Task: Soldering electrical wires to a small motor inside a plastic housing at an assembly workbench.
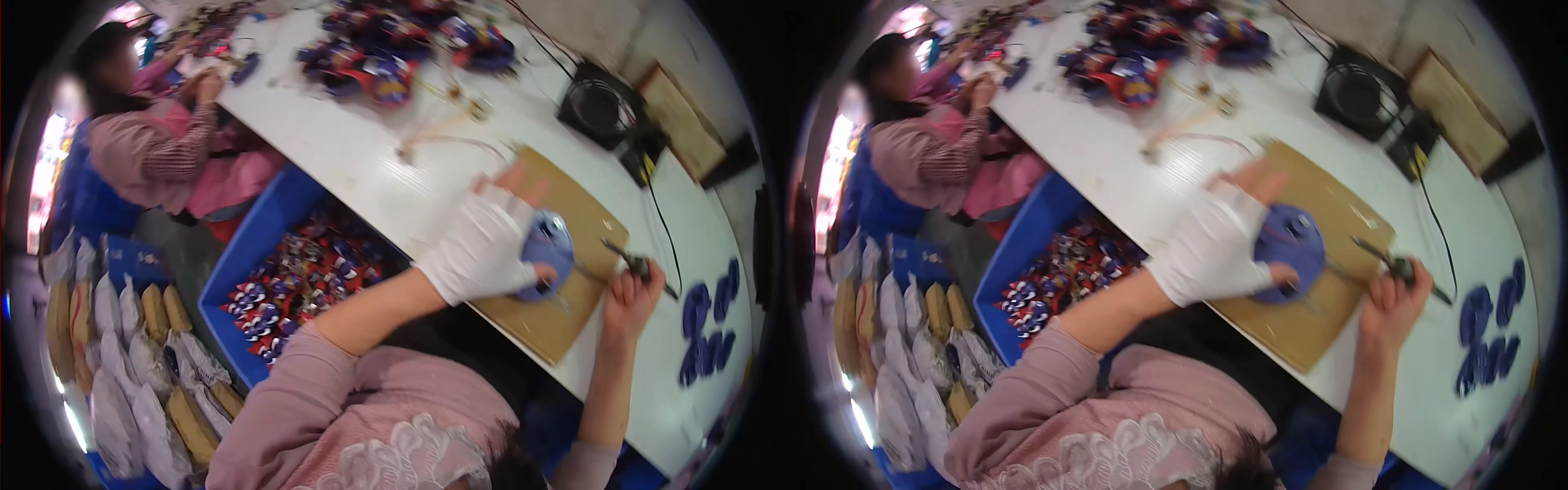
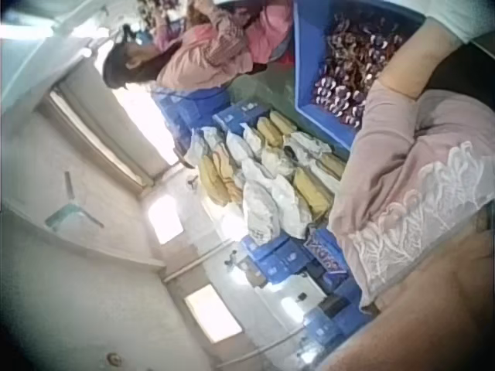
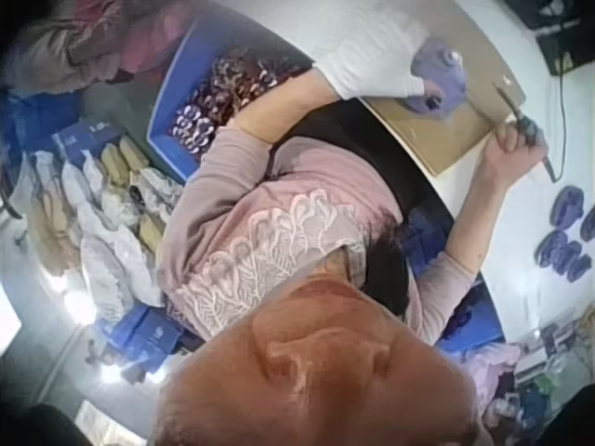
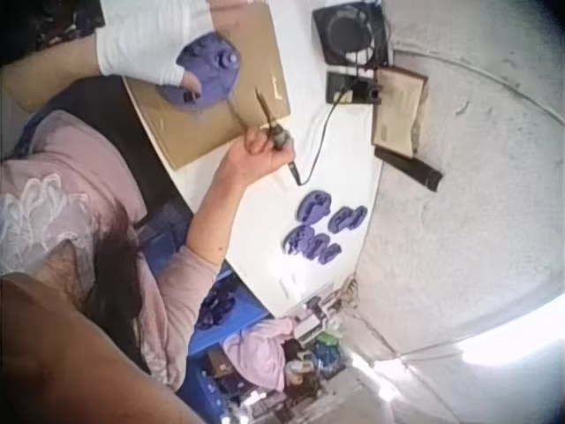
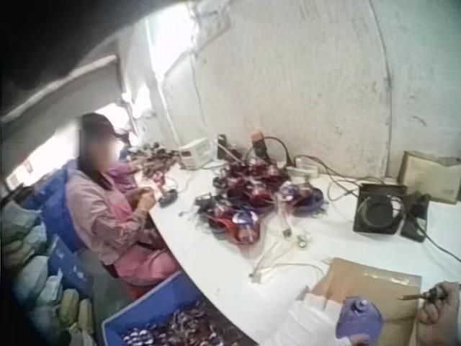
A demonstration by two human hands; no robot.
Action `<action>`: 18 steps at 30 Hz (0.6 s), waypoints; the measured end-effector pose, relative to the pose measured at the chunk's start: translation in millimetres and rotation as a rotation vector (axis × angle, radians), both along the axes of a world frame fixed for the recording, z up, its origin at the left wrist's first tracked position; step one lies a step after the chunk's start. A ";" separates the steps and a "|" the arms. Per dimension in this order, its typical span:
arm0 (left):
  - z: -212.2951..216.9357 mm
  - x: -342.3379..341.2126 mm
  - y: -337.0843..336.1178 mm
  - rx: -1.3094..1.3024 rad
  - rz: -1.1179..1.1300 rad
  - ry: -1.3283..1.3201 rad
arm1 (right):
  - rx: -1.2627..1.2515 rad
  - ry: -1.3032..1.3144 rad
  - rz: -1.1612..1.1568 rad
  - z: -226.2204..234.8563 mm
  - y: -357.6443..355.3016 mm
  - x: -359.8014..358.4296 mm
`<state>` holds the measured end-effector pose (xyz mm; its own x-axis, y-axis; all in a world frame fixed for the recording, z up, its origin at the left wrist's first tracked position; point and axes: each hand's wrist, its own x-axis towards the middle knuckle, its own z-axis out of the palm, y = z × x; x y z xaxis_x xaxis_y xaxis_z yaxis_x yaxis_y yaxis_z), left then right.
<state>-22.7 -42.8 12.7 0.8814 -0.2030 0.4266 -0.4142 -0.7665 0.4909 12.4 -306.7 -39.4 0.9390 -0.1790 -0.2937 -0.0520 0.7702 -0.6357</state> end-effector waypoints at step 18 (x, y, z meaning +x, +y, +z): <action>-40.3 29.6 86.0 -0.489 0.408 -0.030 | 0.021 -0.083 0.045 1.3 -7.9 3.3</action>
